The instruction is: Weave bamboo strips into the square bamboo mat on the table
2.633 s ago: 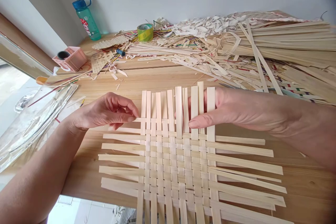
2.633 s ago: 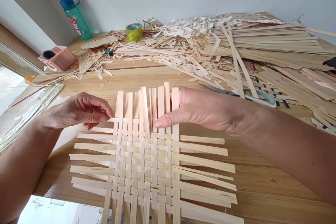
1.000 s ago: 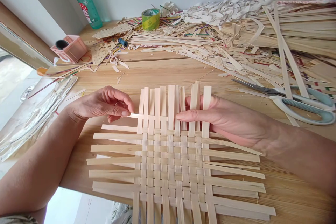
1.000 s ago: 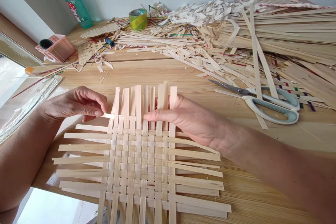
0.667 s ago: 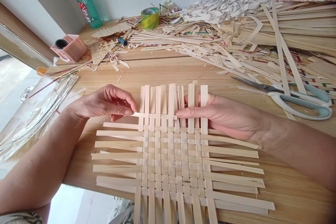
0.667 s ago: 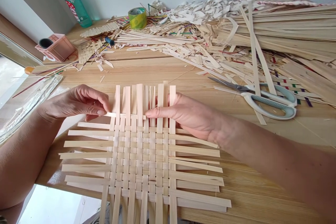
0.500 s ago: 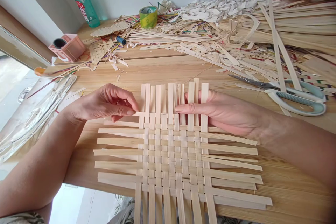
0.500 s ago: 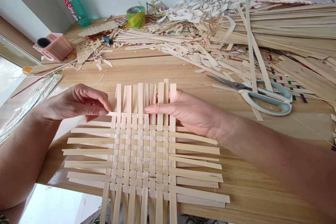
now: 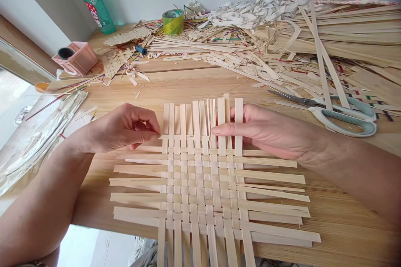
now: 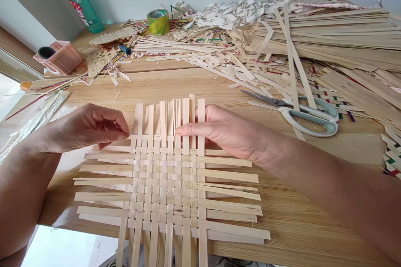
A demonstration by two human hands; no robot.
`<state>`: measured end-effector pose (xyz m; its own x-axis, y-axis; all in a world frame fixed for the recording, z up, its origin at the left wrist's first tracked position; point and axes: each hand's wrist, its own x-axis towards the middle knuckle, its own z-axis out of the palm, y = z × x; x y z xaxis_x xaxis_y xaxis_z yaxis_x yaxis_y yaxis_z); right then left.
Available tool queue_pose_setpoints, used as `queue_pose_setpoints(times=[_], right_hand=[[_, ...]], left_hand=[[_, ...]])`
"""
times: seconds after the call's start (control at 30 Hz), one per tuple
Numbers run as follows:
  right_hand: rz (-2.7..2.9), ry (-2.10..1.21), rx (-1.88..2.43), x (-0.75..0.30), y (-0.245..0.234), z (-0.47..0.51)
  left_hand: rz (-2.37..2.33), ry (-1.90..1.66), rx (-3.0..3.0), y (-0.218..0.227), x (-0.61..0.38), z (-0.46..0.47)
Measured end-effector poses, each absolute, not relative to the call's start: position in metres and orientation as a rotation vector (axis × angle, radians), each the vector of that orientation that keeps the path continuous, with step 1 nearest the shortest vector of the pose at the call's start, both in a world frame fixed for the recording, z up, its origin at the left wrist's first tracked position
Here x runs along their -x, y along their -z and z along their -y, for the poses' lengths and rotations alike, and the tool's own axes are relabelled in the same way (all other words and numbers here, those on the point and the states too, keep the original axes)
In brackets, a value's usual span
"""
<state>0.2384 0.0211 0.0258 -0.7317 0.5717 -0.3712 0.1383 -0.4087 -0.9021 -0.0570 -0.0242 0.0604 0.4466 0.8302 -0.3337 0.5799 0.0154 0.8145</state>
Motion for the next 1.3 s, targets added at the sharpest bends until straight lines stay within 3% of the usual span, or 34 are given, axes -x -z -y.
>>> queue_pose_setpoints(times=[0.57,0.9,1.3], right_hand=[[1.371,-2.326,0.945,-0.236,-0.022,-0.021],[1.593,-2.100,0.828,-0.237,-0.014,-0.021],[1.483,-2.147,0.907,-0.235,-0.015,-0.022]], left_hand=[[-1.221,-0.294,-1.600,-0.051,0.060,0.019],[-1.271,-0.321,-1.638,-0.056,0.056,0.023],[-1.120,-0.411,-1.374,-0.042,0.057,0.014]])
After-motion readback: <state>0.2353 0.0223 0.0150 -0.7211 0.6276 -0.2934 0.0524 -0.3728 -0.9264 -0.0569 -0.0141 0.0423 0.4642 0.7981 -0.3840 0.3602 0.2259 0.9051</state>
